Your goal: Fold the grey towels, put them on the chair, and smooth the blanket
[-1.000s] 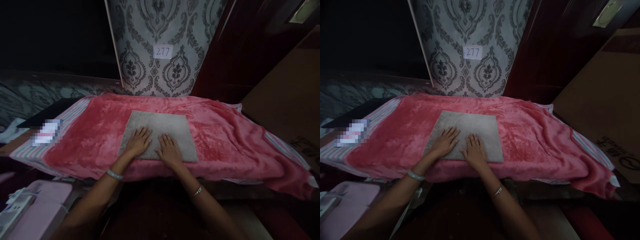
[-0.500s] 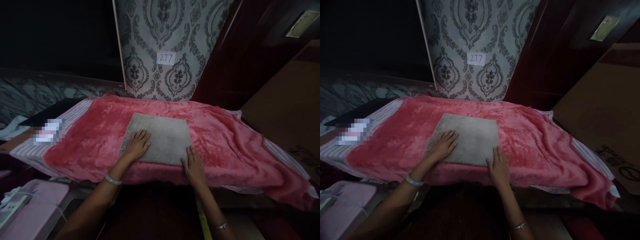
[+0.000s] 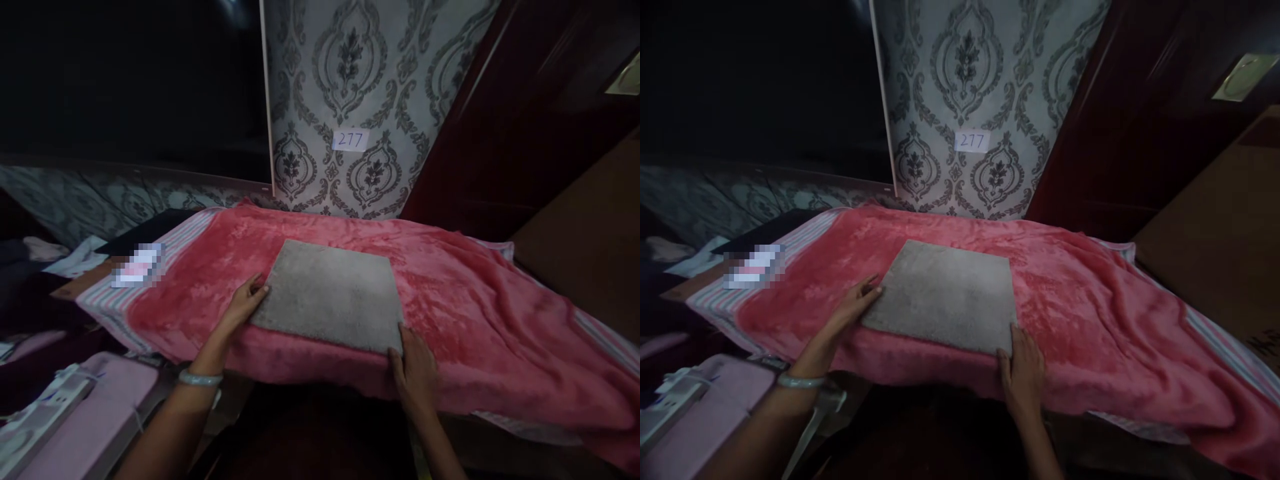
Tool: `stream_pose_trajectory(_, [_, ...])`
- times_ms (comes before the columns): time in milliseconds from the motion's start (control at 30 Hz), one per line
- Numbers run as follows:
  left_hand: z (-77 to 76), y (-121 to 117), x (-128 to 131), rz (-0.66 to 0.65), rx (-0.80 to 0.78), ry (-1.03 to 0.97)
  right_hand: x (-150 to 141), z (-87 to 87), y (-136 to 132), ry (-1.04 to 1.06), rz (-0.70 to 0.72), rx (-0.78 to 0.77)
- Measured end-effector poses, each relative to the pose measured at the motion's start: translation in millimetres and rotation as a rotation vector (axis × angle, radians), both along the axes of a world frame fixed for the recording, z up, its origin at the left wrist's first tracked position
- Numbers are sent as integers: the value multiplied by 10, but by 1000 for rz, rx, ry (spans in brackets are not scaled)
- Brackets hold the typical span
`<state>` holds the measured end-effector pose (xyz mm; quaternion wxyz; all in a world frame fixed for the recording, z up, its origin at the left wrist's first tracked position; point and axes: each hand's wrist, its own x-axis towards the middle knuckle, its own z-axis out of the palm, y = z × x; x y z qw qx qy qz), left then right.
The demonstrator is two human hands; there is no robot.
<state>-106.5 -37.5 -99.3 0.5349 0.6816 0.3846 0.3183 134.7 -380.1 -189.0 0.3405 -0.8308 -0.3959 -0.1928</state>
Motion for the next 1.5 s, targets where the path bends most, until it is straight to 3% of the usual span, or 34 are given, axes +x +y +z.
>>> stream_pose_trajectory(267, [223,105,224,-62,-276,-134,216,133,113,289,-11,141])
stream_pose_trajectory(500, [220,156,285,-182,-346,-163,415,243,285,508,69,282])
stream_pose_trajectory(600, [185,121,267,-169,-319,-172,461,218,305,578,102,294])
stream_pose_trajectory(767, [150,91,255,-52,-321,-140,471,156,308,534,109,282])
stream_pose_trajectory(967, [205,-6,185,-101,-369,-152,423,158,302,501,85,284])
stream_pose_trajectory(1200, [273,-10,227,-67,-361,-135,452,140,284,481,106,260])
stream_pose_trajectory(1500, [167,64,260,-104,-322,-142,457,191,263,535,94,249])
